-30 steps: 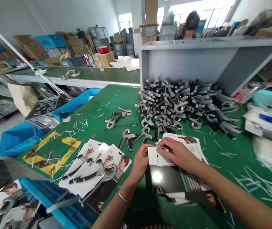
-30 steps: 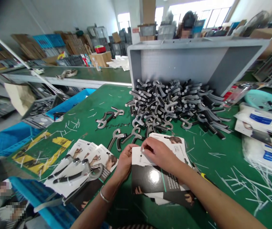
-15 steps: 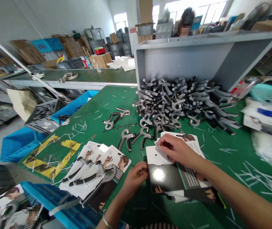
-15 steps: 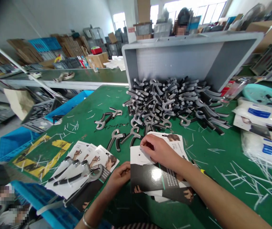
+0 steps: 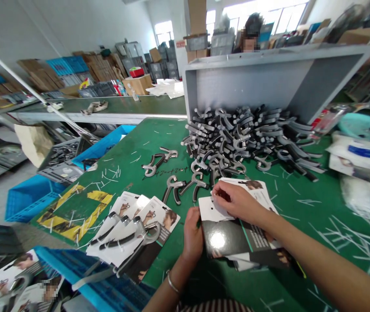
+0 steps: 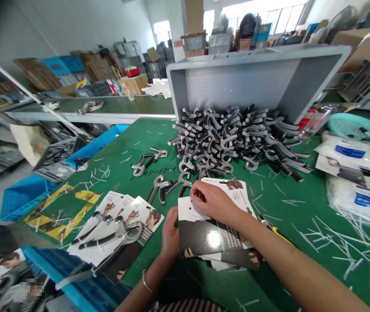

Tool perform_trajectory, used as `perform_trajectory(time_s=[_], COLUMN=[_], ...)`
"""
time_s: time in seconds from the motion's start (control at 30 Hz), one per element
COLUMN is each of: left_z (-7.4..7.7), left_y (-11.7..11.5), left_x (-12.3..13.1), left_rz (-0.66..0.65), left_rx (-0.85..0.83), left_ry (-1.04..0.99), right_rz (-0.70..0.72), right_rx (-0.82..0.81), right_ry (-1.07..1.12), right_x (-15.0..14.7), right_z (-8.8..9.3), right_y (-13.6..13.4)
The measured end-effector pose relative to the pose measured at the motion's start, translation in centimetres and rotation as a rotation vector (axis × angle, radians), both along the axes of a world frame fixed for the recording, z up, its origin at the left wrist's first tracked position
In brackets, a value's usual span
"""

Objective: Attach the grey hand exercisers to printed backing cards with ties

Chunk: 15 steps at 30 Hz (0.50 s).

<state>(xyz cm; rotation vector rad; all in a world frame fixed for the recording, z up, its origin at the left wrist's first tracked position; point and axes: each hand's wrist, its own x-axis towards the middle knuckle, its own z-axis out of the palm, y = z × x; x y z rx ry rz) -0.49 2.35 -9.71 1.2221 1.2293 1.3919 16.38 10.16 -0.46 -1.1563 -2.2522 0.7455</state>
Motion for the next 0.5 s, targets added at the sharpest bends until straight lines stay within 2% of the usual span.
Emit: perform_trajectory(time_s=[0.1, 0.23, 0.5], left_z=[-0.1, -0.3, 0.5], left_y=[0.6, 0.9, 1.0], left_x=[0.3, 1.3, 0.8], left_rz=[0.023, -0.037, -0.074], left_rx=[-0.02, -0.087, -0.19], left_ry=[-0.066, -0.192, -0.336], right_rz=[-0.014, 0.004, 0.211], right_rx=[0.054, 0.09, 0.079], right_ry=[-0.052, -0.062, -0.018], right_x=[-0.4, -0.6, 0.7], right_z=[0.0, 0.0, 0.4], right_y=[0.1, 0.2, 0.1])
